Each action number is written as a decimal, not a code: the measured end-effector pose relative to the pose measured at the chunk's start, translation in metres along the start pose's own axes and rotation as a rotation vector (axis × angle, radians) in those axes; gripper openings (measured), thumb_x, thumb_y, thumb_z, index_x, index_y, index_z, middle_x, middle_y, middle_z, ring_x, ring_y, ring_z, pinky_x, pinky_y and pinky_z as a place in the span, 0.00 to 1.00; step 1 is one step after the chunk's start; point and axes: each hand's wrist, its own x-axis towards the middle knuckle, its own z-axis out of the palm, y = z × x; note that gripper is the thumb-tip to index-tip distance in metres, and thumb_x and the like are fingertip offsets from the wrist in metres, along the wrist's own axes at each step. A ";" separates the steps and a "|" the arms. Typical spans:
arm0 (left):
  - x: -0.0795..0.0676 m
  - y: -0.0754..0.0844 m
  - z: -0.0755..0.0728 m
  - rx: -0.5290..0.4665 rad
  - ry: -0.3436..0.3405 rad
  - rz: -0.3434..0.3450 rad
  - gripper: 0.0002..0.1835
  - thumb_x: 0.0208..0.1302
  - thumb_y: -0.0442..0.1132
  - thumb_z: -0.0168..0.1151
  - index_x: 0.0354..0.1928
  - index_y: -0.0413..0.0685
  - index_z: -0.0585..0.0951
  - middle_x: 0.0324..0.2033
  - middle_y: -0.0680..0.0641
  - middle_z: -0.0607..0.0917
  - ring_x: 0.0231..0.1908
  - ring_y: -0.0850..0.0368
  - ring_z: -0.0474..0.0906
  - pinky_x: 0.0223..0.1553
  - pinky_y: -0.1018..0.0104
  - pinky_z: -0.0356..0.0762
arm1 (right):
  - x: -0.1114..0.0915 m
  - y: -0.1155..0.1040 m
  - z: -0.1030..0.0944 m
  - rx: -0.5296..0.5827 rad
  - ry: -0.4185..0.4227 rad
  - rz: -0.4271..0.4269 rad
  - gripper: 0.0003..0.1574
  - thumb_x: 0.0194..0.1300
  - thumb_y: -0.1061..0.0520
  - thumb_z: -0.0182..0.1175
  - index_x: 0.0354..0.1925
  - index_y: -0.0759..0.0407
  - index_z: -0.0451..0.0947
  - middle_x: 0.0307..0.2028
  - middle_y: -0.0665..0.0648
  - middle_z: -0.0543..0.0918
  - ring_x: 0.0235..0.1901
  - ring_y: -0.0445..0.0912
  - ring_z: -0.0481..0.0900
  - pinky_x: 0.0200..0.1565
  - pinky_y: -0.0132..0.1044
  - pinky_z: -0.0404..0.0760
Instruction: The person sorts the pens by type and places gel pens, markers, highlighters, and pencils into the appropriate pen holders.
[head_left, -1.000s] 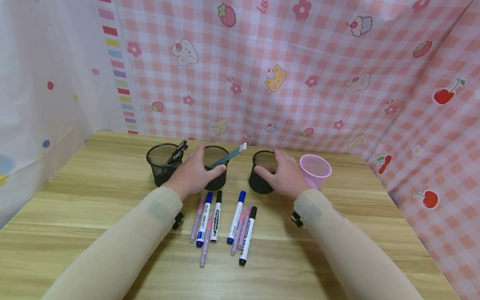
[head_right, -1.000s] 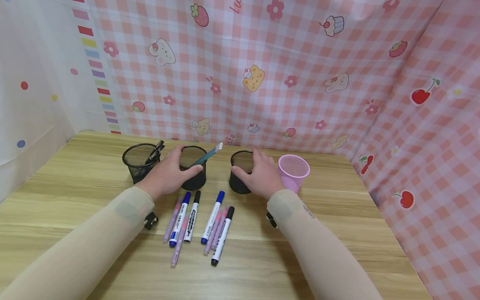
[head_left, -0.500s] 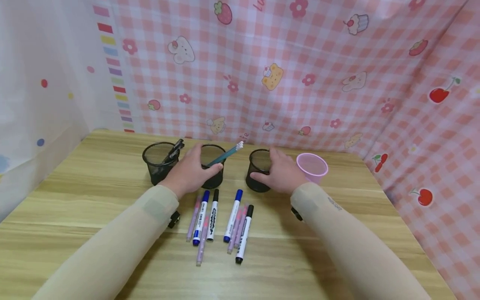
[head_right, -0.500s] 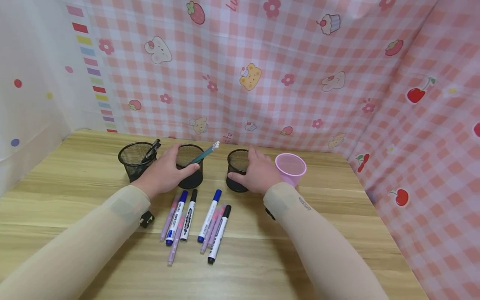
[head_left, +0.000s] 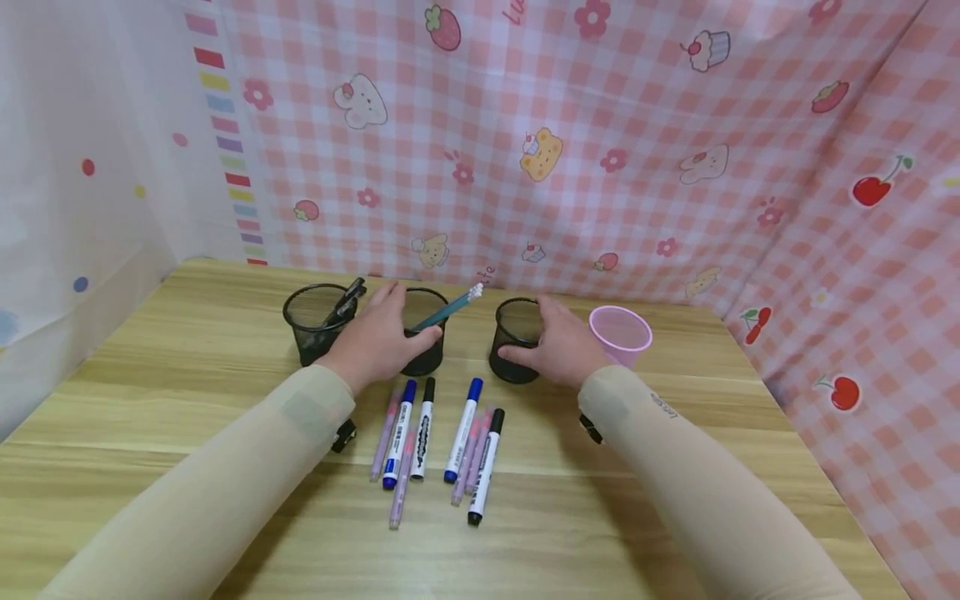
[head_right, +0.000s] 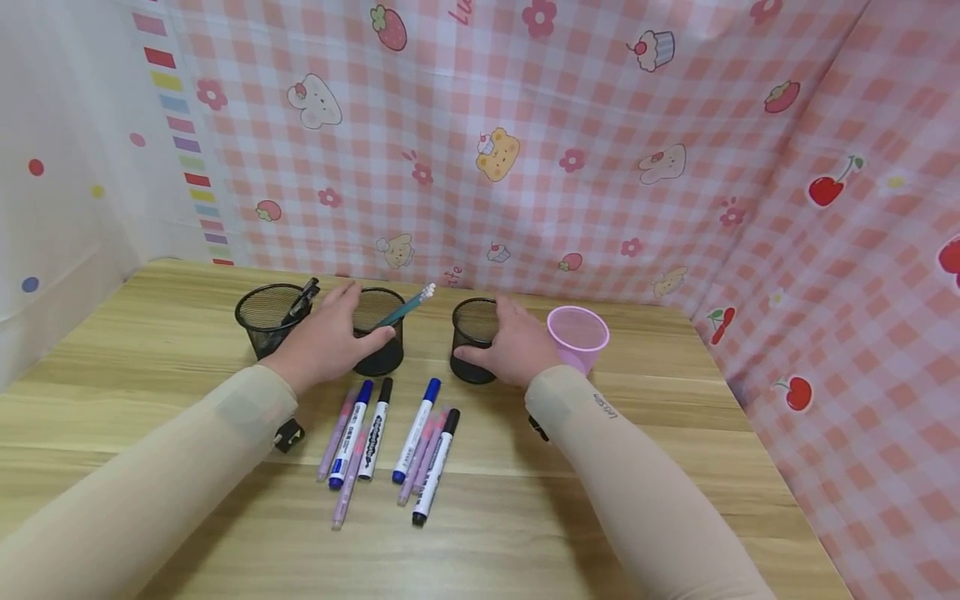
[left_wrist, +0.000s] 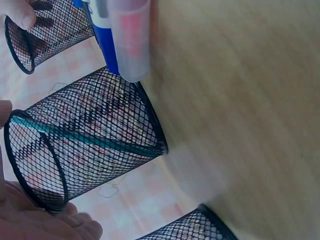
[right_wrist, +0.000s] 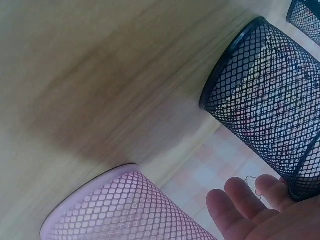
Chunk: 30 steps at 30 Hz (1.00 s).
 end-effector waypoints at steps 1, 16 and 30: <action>-0.001 0.001 0.000 0.003 0.002 0.004 0.57 0.73 0.71 0.53 0.85 0.41 0.43 0.85 0.39 0.43 0.82 0.34 0.49 0.77 0.34 0.58 | 0.001 0.001 0.001 0.007 0.002 0.000 0.73 0.60 0.24 0.70 0.83 0.62 0.49 0.80 0.66 0.62 0.79 0.61 0.62 0.77 0.57 0.65; -0.050 0.013 -0.010 0.071 0.196 0.238 0.43 0.74 0.61 0.61 0.81 0.45 0.62 0.80 0.41 0.62 0.71 0.39 0.73 0.68 0.39 0.76 | 0.003 0.005 0.006 0.216 0.049 0.003 0.64 0.54 0.32 0.79 0.76 0.54 0.62 0.70 0.65 0.75 0.68 0.61 0.75 0.68 0.59 0.76; -0.075 -0.010 -0.004 0.318 -0.132 0.120 0.27 0.76 0.53 0.62 0.66 0.42 0.79 0.57 0.41 0.87 0.55 0.43 0.86 0.57 0.43 0.84 | 0.002 0.004 0.008 0.307 0.013 0.045 0.69 0.55 0.37 0.80 0.81 0.56 0.53 0.68 0.67 0.76 0.66 0.64 0.77 0.66 0.59 0.79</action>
